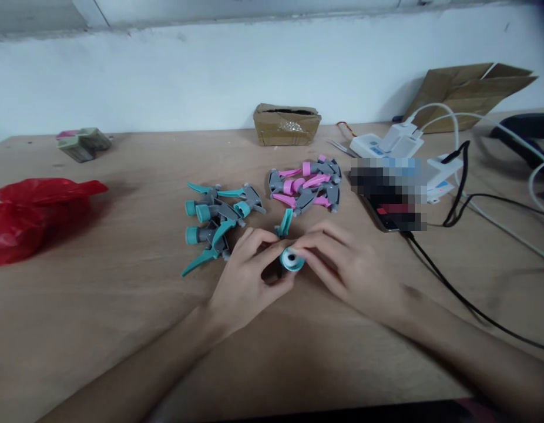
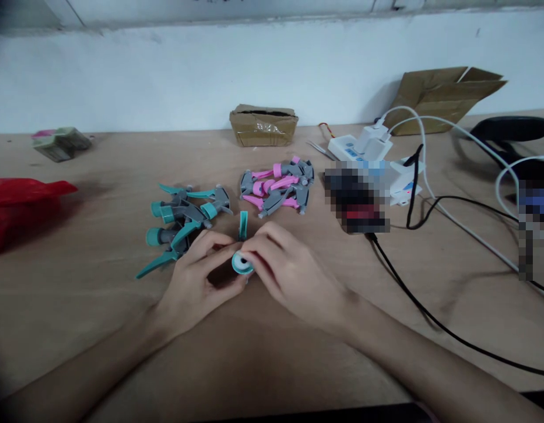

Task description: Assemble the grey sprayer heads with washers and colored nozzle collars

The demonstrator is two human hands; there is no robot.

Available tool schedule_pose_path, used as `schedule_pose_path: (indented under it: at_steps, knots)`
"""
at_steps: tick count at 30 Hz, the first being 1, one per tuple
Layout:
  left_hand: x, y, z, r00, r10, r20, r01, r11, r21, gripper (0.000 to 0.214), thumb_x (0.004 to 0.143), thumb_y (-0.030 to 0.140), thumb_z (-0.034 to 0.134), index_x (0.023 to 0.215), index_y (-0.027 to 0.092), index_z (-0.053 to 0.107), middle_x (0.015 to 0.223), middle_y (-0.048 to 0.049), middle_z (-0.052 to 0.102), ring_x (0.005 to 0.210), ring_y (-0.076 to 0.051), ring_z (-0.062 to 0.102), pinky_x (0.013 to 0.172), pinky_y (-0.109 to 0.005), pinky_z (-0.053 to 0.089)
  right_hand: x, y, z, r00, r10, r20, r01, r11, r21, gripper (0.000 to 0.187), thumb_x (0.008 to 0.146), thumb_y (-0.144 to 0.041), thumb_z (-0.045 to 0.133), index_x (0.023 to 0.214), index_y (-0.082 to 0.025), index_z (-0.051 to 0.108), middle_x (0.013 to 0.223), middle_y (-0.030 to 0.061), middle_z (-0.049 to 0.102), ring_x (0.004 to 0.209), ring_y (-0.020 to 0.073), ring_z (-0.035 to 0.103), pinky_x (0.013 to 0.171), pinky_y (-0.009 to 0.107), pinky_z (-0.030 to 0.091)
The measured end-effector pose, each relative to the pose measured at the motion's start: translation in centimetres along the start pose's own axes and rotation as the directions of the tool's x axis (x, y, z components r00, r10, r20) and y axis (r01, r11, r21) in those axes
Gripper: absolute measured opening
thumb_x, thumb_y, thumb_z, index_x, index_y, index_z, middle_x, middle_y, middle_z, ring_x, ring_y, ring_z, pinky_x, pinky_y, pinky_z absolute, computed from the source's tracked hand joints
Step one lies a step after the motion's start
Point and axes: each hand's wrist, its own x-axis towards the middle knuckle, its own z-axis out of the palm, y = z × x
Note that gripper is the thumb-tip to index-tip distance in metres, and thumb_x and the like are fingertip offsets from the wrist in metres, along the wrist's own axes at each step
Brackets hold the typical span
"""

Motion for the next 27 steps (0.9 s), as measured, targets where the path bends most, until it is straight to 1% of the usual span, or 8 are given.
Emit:
schedule_pose_path:
  at_steps: [2, 3, 5, 7, 9, 13, 22, 27]
  knots:
    - [-0.1, -0.1, 0.0, 1.0, 0.002, -0.02, -0.002, 1.0, -0.007, 0.029, 0.077, 0.016, 0.059, 0.105, 0.023, 0.058, 0.092, -0.003, 0.052, 0.084, -0.017, 0.05, 0.071, -0.031, 0.046, 0.2, 0.2, 0.1, 0.984, 0.164, -0.075, -0.143, 0.962, 0.231, 0.01, 0.085, -0.025, 0.053, 0.095, -0.022, 0.054, 0.091, 0.0035, 0.056, 0.085, 0.0166, 0.057, 0.078, 0.032, 0.048]
    - [-0.2, -0.2, 0.1, 0.999, 0.01, -0.038, -0.01, 1.0, 0.006, 0.031, 0.077, 0.016, 0.059, 0.107, 0.023, 0.058, 0.093, -0.0032, 0.052, 0.085, -0.017, 0.05, 0.072, -0.031, 0.046, 0.3, 0.3, 0.3, 0.963, 0.26, -0.073, -0.216, 0.903, 0.372, 0.015, 0.082, -0.026, 0.057, 0.096, -0.022, 0.053, 0.093, 0.003, 0.056, 0.087, 0.0168, 0.057, 0.08, 0.033, 0.047]
    - [-0.2, -0.3, 0.1, 0.996, 0.027, -0.082, -0.023, 0.999, 0.049, 0.033, 0.077, 0.015, 0.06, 0.108, 0.023, 0.057, 0.094, -0.0036, 0.051, 0.087, -0.018, 0.05, 0.074, -0.033, 0.046, 0.5, 0.5, 0.8, 0.911, 0.41, 0.028, -0.337, 0.705, 0.624, 0.024, 0.077, -0.026, 0.06, 0.1, -0.023, 0.053, 0.102, 0.0032, 0.058, 0.098, 0.0181, 0.056, 0.088, 0.036, 0.045]
    - [-0.3, -0.3, 0.1, 0.993, 0.038, -0.108, -0.029, 0.996, 0.086, 0.035, 0.076, 0.015, 0.061, 0.109, 0.024, 0.057, 0.096, -0.0045, 0.05, 0.09, -0.019, 0.049, 0.076, -0.035, 0.046, 0.7, 0.6, 1.4, 0.876, 0.447, 0.18, -0.413, 0.504, 0.759, 0.032, 0.075, -0.024, 0.06, 0.106, -0.025, 0.054, 0.112, 0.0035, 0.058, 0.109, 0.02, 0.053, 0.095, 0.04, 0.041]
    - [-0.3, -0.2, 0.2, 0.993, 0.053, -0.107, -0.041, 0.993, 0.111, 0.036, 0.076, 0.015, 0.061, 0.11, 0.025, 0.057, 0.099, -0.0053, 0.049, 0.093, -0.021, 0.048, 0.078, -0.036, 0.046, 0.6, 0.7, 2.2, 0.873, 0.415, 0.254, -0.428, 0.406, 0.808, 0.036, 0.074, -0.022, 0.058, 0.11, -0.027, 0.056, 0.115, 0.0022, 0.059, 0.113, 0.0206, 0.05, 0.097, 0.041, 0.038]
    - [-0.3, 0.1, 0.2, 0.993, 0.073, -0.089, -0.059, 0.988, 0.145, 0.033, 0.076, 0.015, 0.059, 0.109, 0.023, 0.058, 0.096, -0.006, 0.05, 0.089, -0.021, 0.048, 0.077, -0.037, 0.046, 0.5, 1.0, 3.2, 0.886, 0.391, 0.249, -0.402, 0.378, 0.834, 0.035, 0.074, -0.019, 0.057, 0.108, -0.029, 0.061, 0.111, -0.0007, 0.062, 0.108, 0.0188, 0.054, 0.096, 0.039, 0.04]
    - [-0.3, -0.3, 0.3, 0.993, 0.091, -0.077, -0.082, 0.991, 0.106, 0.025, 0.082, 0.017, 0.057, 0.107, 0.02, 0.057, 0.092, -0.0057, 0.049, 0.087, -0.02, 0.046, 0.074, -0.034, 0.045, 1.1, 0.6, 3.4, 0.84, 0.354, 0.412, -0.472, 0.102, 0.876, 0.019, 0.075, -0.019, 0.054, 0.089, -0.021, 0.066, 0.089, 0.0006, 0.065, 0.085, 0.0135, 0.058, 0.083, 0.029, 0.048]
    - [-0.1, -0.6, 0.2, 0.994, 0.104, -0.032, -0.101, 0.991, 0.087, 0.025, 0.083, 0.019, 0.058, 0.108, 0.019, 0.057, 0.093, -0.0055, 0.049, 0.087, -0.02, 0.045, 0.075, -0.034, 0.044, 1.2, 0.7, 3.2, 0.808, 0.37, 0.458, -0.493, 0.001, 0.87, 0.019, 0.076, -0.018, 0.055, 0.092, -0.018, 0.066, 0.083, 0.0005, 0.062, 0.084, 0.0118, 0.057, 0.083, 0.025, 0.047]
